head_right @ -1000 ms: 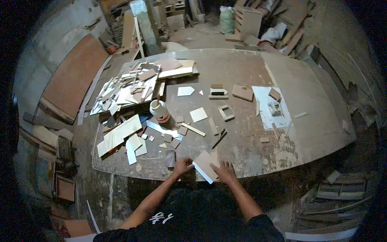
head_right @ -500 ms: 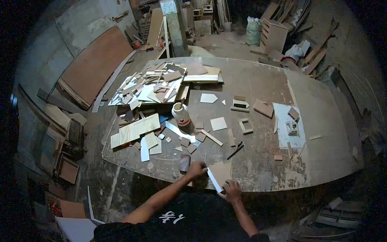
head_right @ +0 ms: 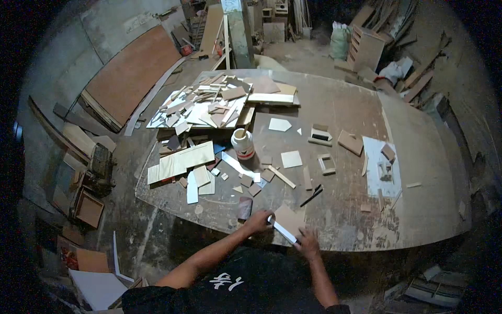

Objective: The person assembles small wooden pieces into a rectangular frame on a workbench. They pick up thin strips, align them with a larger base piece, and press them together to form a structure. The person handles the pieces by hand, occasionally adjusting their position to ensure proper alignment.

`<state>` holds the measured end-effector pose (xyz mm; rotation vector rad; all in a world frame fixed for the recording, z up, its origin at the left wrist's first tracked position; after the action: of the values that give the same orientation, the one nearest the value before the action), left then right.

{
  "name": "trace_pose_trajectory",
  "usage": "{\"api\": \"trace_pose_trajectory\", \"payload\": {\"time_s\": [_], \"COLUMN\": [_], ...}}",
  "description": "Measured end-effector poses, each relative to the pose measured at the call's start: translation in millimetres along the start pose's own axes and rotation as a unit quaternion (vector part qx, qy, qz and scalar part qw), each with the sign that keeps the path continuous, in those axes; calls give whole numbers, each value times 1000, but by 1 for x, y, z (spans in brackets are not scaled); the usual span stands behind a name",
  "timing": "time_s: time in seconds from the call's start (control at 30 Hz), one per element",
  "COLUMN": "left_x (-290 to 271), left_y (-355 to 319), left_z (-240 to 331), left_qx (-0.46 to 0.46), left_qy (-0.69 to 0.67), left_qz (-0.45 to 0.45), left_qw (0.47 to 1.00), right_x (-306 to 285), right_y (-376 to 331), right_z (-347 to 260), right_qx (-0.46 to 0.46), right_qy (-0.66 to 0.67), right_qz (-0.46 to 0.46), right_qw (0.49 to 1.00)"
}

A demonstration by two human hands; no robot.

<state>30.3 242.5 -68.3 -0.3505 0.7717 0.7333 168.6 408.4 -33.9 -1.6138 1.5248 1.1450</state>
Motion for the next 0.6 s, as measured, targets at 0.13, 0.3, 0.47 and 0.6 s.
{"api": "trace_pose_trajectory", "payload": {"time_s": [0.13, 0.3, 0.47, 0.6], "left_x": [-22, -12, -8, -4], "left_y": [-18, -23, -23, -22], "left_z": [13, 7, 6, 3], "left_qx": [-33, -5, 20, 43], "left_qy": [7, 35, 43, 75], "left_qz": [12, 5, -21, -50], "left_qw": [999, 999, 999, 995], "right_x": [4, -2, -3, 0], "right_y": [-3, -6, -12, -12], "right_z": [8, 1, 11, 18], "right_qx": [31, 38, 78, 70], "right_qy": [2, 48, 82, 101], "right_qz": [27, 29, 66, 56], "right_qw": [999, 998, 991, 991]}}
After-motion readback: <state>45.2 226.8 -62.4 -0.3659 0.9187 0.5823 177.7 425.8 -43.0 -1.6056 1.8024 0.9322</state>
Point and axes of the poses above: each hand's wrist, its own y-axis towards the middle knuckle, its own x-axis out of the palm, z = x × y, the point moved 9 cm from there along y, towards the middle knuckle
